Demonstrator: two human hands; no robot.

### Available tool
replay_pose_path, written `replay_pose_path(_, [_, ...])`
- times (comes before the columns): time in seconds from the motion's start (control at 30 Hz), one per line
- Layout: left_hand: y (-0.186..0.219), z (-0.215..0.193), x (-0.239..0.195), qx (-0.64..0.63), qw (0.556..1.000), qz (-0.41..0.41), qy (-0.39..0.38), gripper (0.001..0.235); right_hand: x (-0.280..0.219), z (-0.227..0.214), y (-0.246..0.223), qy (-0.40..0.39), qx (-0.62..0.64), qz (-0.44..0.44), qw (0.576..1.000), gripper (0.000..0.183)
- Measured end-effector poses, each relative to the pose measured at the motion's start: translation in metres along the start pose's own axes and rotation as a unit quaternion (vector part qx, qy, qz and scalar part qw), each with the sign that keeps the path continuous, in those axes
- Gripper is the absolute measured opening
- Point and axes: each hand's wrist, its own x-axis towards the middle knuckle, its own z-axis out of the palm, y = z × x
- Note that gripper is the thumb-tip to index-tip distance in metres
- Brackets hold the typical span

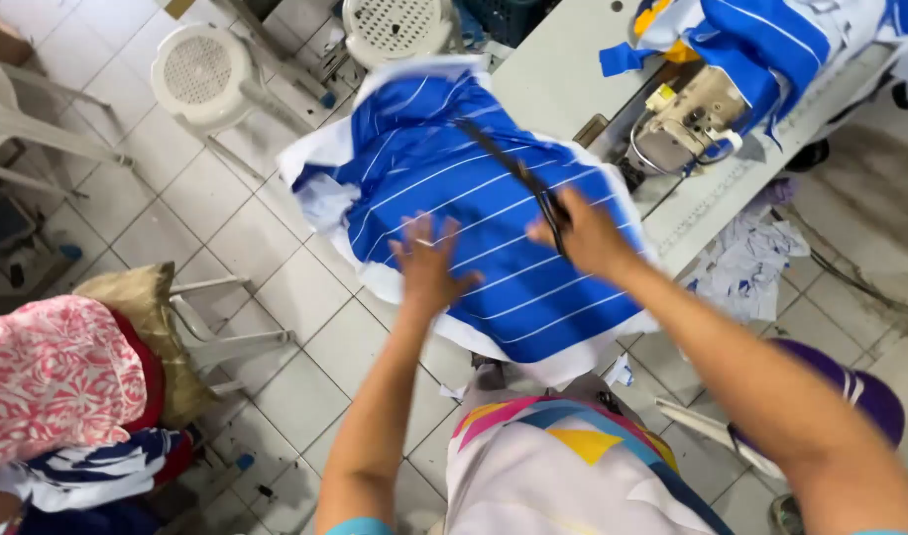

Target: Cutting a large piece of blue and white striped fabric into multiple thin strips using scissors on a workbench.

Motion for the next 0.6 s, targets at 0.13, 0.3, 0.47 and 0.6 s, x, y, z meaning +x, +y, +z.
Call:
replay_pose_path(0.13, [0.044, 0.073, 0.009, 0.005, 0.989, 0.033, -0.147, 0.105, -0.029, 0.056, 0.163, -0.069, -0.06, 0.145, 0.985, 0.047])
replay_pose_path(0.3, [0.079, 0.081, 0.03, 0.039, 0.981, -0.08, -0.174, 0.116, -0.068, 0.026, 0.187, -0.15, -0.026, 0.179, 0.972, 0.047])
replay_pose_path(0.47, [0.119, 0.088, 0.063, 0.019, 0.972, -0.163, -0.167, 0.122, -0.05, 0.007, 0.204, -0.193, 0.003, 0.163, 0.968, 0.05])
replay_pose_path(0.6, [0.186, 0.096, 0.062, -0.029, 0.964, -0.2, -0.171, 0.119, -0.038, -0.011, 0.198, -0.171, 0.025, 0.122, 0.977, 0.049])
